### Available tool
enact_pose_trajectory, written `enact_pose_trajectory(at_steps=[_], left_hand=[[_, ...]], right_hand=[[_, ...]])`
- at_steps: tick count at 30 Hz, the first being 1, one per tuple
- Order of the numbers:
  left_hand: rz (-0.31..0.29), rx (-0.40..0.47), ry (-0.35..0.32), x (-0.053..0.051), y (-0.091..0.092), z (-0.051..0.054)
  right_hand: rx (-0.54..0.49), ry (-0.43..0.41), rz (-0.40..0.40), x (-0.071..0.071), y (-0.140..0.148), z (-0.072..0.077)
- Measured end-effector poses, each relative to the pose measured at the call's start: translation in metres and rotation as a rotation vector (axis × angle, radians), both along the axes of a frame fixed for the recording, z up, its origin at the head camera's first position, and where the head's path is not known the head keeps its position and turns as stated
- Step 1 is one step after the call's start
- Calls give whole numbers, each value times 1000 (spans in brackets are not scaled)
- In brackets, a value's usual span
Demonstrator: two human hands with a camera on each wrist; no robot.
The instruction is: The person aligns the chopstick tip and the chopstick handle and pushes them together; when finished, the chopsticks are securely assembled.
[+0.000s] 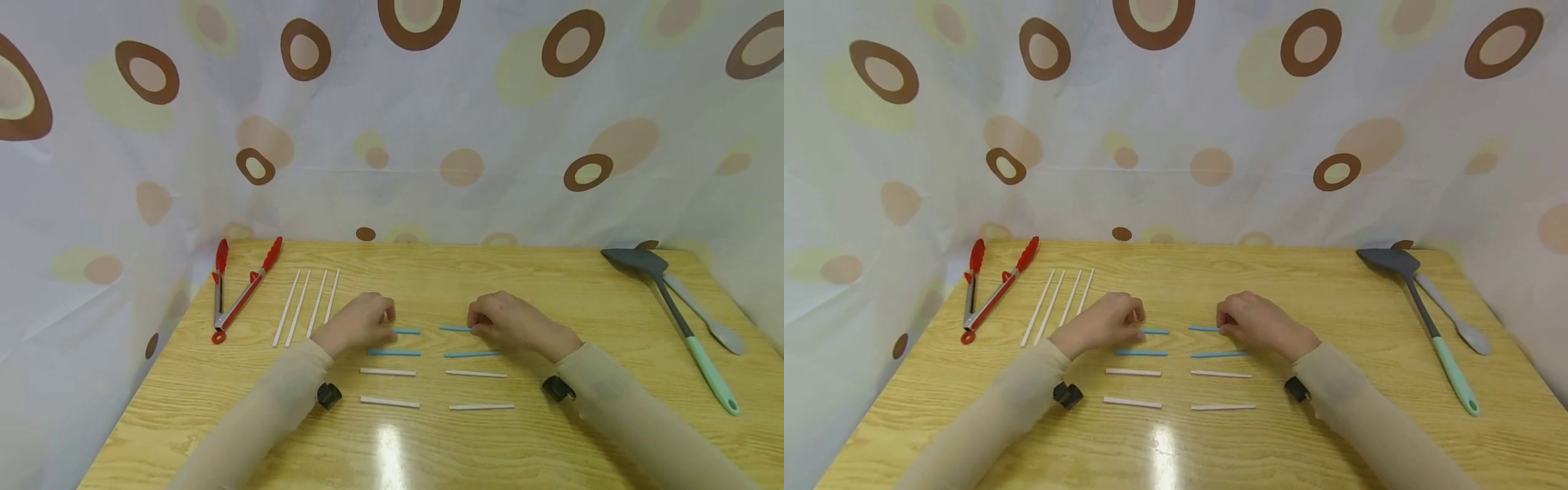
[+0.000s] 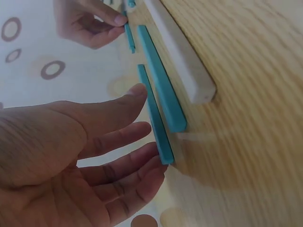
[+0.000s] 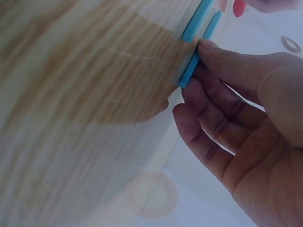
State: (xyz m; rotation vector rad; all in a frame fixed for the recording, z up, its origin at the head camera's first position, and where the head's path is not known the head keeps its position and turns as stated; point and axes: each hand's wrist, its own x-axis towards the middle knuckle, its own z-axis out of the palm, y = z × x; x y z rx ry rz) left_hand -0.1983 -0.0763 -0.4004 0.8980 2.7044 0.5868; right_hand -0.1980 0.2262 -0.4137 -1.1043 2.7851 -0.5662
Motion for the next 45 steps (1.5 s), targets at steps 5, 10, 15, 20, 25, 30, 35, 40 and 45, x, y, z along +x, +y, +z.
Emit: enact_pose_trajectory(at_steps=[5,10,15,20,25,30,35,40,45], left_hand=[[-14,-1,20,-1,4,-1],[-1,-9,23,-1,5,-3],[-14,-2,47,-1,5,-4],[-19,-6,61,-1,5,-6],[-28,-40,83,-1,7,-7],[-12,-99,93,0,9,-7],[3,-153,83,1,8,-5],[5,-144,128,0,5,-1],[14,-80,190,-1,2,5]], right_hand=[[8,20,2,-1,1,-1],[14,34,11,0,-1,0],[23,45,12,0,-1,-1],[25,53,14,0,-2,-2],[25,59,4,1,-3,-2],[28,81,-3,4,-3,-3],[28,95,-3,5,-2,-5],[17,66,-17,3,0,-3],[-45,101,7,1,2,3]])
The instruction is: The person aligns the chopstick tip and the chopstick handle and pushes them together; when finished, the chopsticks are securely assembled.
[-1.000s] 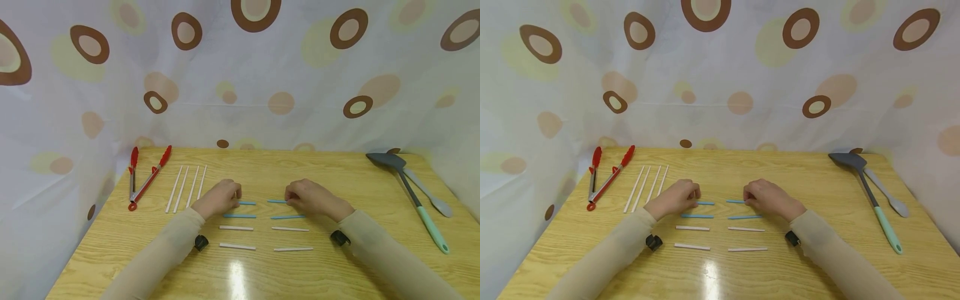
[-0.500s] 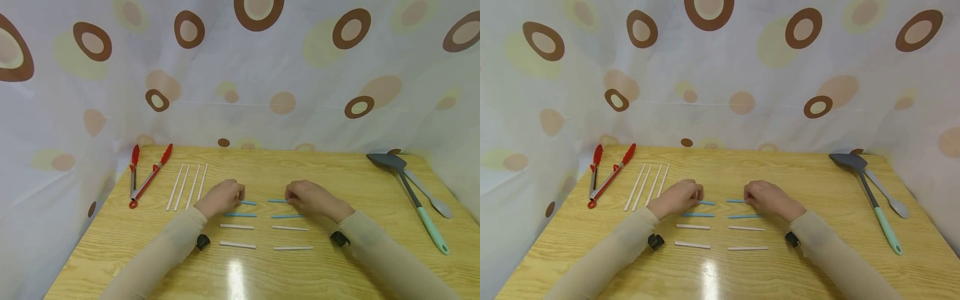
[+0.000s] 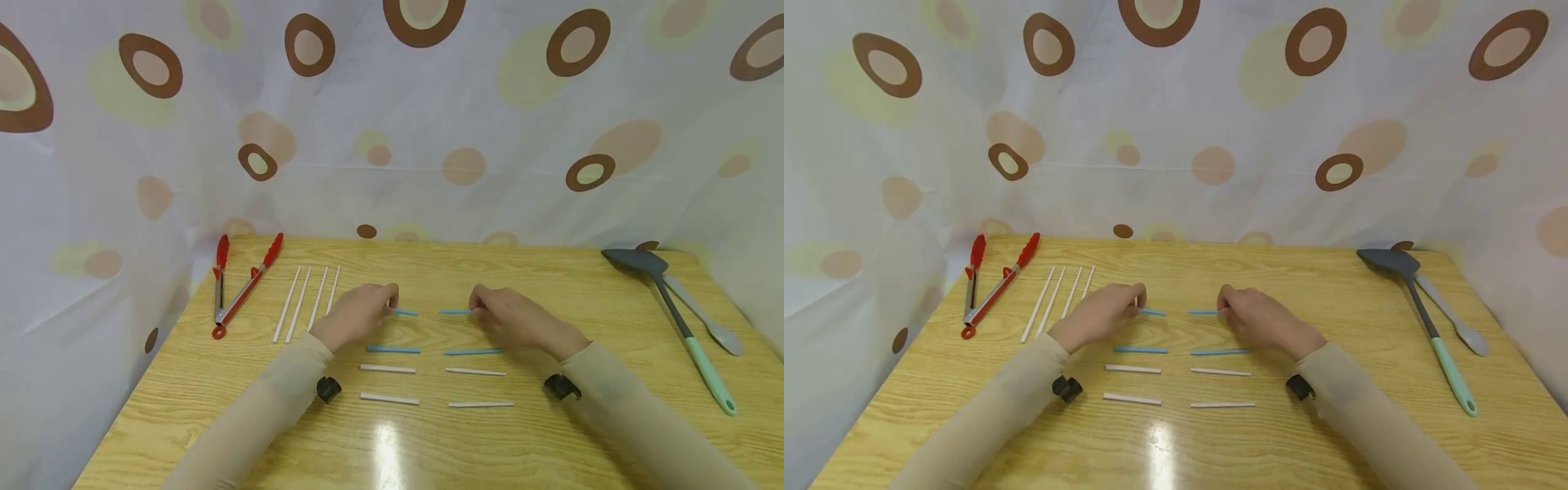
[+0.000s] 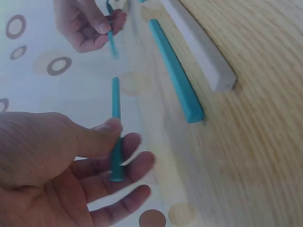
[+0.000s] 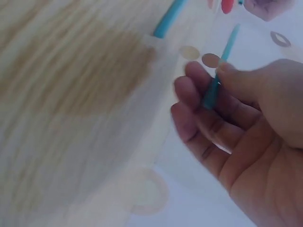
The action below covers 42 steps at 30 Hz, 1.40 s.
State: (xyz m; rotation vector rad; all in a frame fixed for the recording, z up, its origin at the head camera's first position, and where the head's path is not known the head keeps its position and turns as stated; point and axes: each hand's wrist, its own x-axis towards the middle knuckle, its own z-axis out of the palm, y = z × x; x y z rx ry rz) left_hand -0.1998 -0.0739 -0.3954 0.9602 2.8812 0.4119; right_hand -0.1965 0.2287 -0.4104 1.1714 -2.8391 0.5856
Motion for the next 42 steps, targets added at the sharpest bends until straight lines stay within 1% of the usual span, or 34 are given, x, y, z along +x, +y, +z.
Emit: enact_pose_trajectory(at_steps=[3,5,8,11,15,17,19,24,26,29,32,35,38,42], left_hand=[[4,72,42,0,-1,4],[16,124,45,1,-2,6],[48,210,20,1,-2,7],[90,350,-27,0,-1,8],[149,548,-51,1,-2,11],[169,621,-62,1,-3,14],[175,687,-78,1,-4,17],[142,824,-135,0,-6,20],[128,858,-159,1,-6,21],[115,883,-185,1,-6,21],[114,891,-184,2,-6,22],[113,908,-180,3,-6,22],[98,934,-197,4,-6,22],[93,940,-214,6,-5,22]], right_hand=[[-44,57,13,0,0,6],[-61,72,5,0,1,9],[-81,74,-27,1,0,13],[-123,82,-64,1,0,15],[-196,99,-98,1,-1,20],[-221,119,-93,1,-1,24],[-244,134,-86,1,-1,28],[-296,229,-59,1,0,35],[-315,254,-59,2,0,38],[-335,270,-57,3,0,43],[-345,282,-40,4,-1,46],[-346,291,-23,4,-2,47],[-349,289,-11,5,-3,46],[-350,284,-5,5,-4,44]])
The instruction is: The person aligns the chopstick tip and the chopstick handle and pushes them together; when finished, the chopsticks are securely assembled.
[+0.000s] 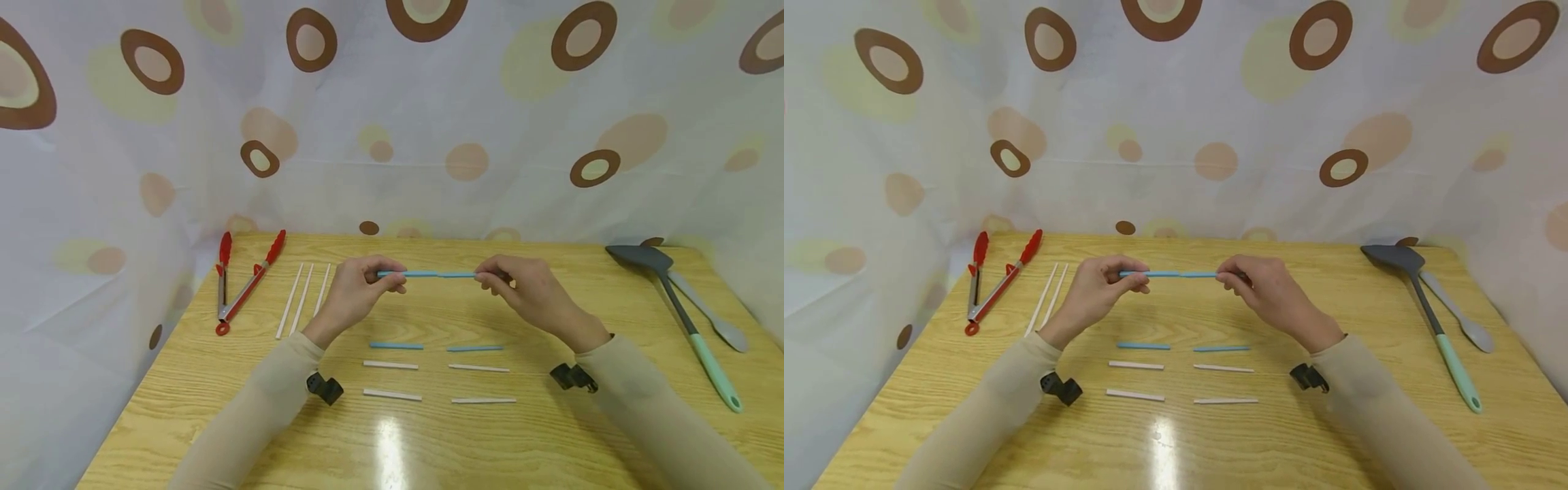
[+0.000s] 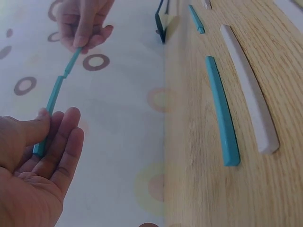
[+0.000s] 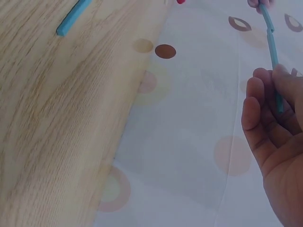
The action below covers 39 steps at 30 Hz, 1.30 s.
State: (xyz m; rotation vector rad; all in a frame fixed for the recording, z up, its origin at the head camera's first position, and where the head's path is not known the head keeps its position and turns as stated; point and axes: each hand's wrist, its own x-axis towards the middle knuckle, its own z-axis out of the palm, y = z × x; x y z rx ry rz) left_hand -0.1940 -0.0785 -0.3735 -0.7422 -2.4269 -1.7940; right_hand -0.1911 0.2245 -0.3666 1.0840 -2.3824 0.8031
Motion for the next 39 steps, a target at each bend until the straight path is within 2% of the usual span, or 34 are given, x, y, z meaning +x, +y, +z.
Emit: enact_pose_trajectory(at_steps=[14,25,39], left_hand=[[17,-18,46,0,1,-4],[83,-42,159,1,6,-6],[34,28,169,3,7,-8]], right_hand=[[-12,41,-13,0,0,-2],[-25,54,3,-1,-2,-4],[-64,78,53,2,-1,1]])
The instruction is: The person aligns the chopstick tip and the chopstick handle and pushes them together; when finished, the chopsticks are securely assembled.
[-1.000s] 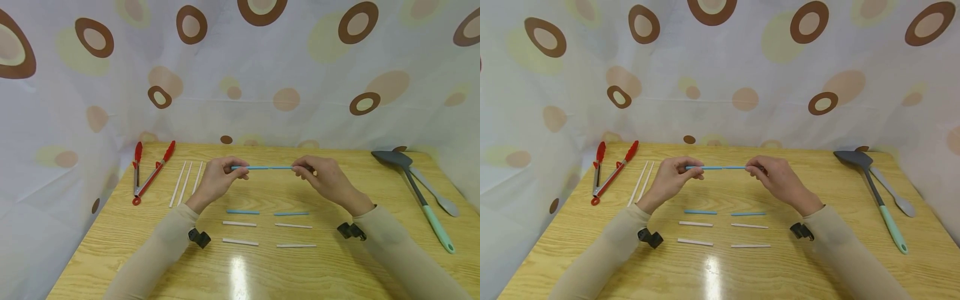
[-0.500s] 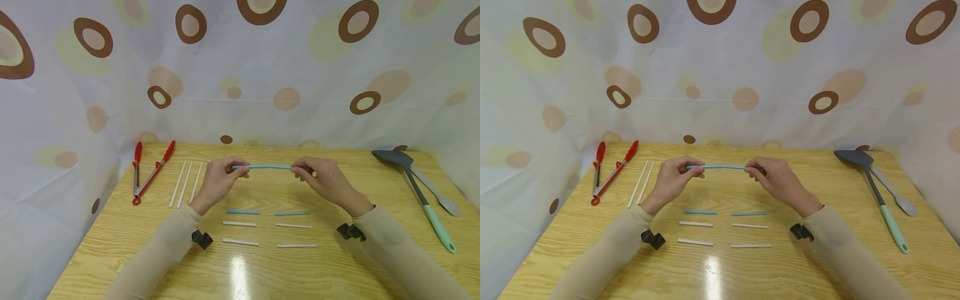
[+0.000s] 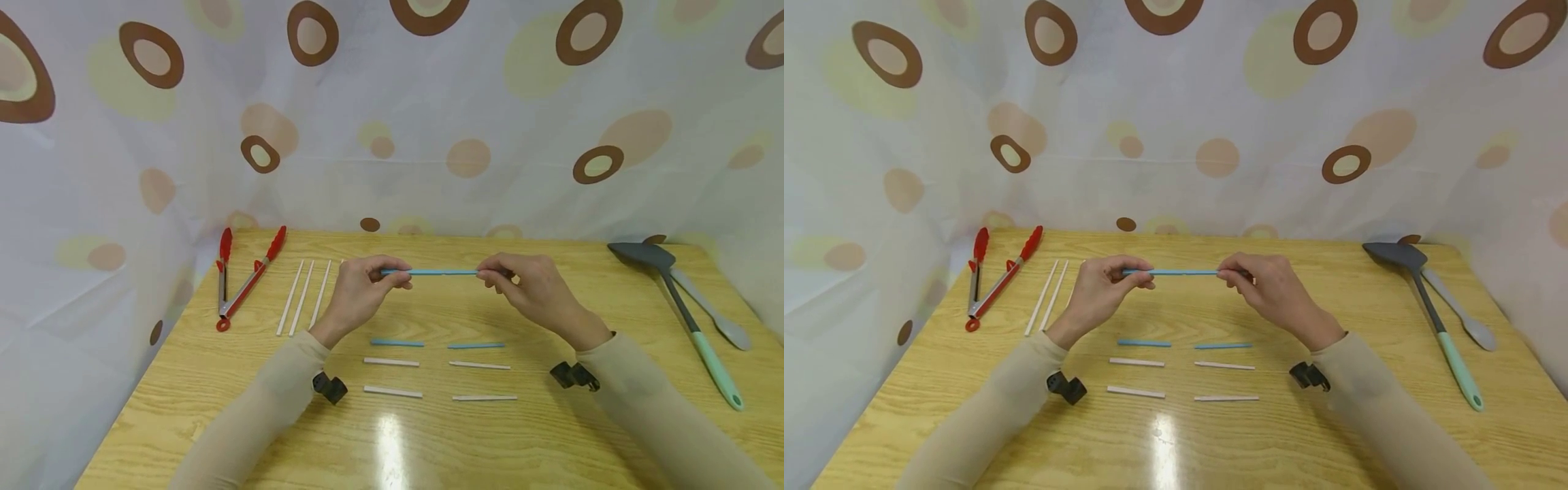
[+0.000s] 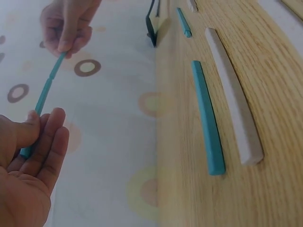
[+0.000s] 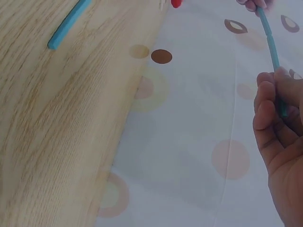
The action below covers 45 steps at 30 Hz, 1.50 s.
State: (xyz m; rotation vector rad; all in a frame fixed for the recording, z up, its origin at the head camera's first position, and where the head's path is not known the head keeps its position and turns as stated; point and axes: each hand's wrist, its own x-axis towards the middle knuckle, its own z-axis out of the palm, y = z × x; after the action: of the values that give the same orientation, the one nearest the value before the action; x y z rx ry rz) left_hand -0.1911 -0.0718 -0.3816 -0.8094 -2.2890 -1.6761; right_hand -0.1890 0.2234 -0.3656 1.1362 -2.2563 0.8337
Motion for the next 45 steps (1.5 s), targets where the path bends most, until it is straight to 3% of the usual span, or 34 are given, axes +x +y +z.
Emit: enact_pose_trajectory(at_steps=[10,19,26,30,32,35,39,45], left_hand=[[22,60,-31,4,4,-1],[53,80,5,22,12,20],[57,82,57,10,11,0],[42,61,60,6,9,-3],[30,23,60,4,7,-1],[18,-106,84,3,3,2],[15,-317,162,3,-1,4],[24,-601,275,9,-3,4]], right_hand=[[-32,48,-11,1,-4,1],[-78,87,-36,4,-6,0],[-101,139,-29,3,-10,-3],[-92,143,-24,4,-11,-1],[-81,131,-10,4,-10,-1],[-54,97,12,4,-6,-2],[10,77,43,1,-2,-2],[97,117,77,-2,-4,-6]])
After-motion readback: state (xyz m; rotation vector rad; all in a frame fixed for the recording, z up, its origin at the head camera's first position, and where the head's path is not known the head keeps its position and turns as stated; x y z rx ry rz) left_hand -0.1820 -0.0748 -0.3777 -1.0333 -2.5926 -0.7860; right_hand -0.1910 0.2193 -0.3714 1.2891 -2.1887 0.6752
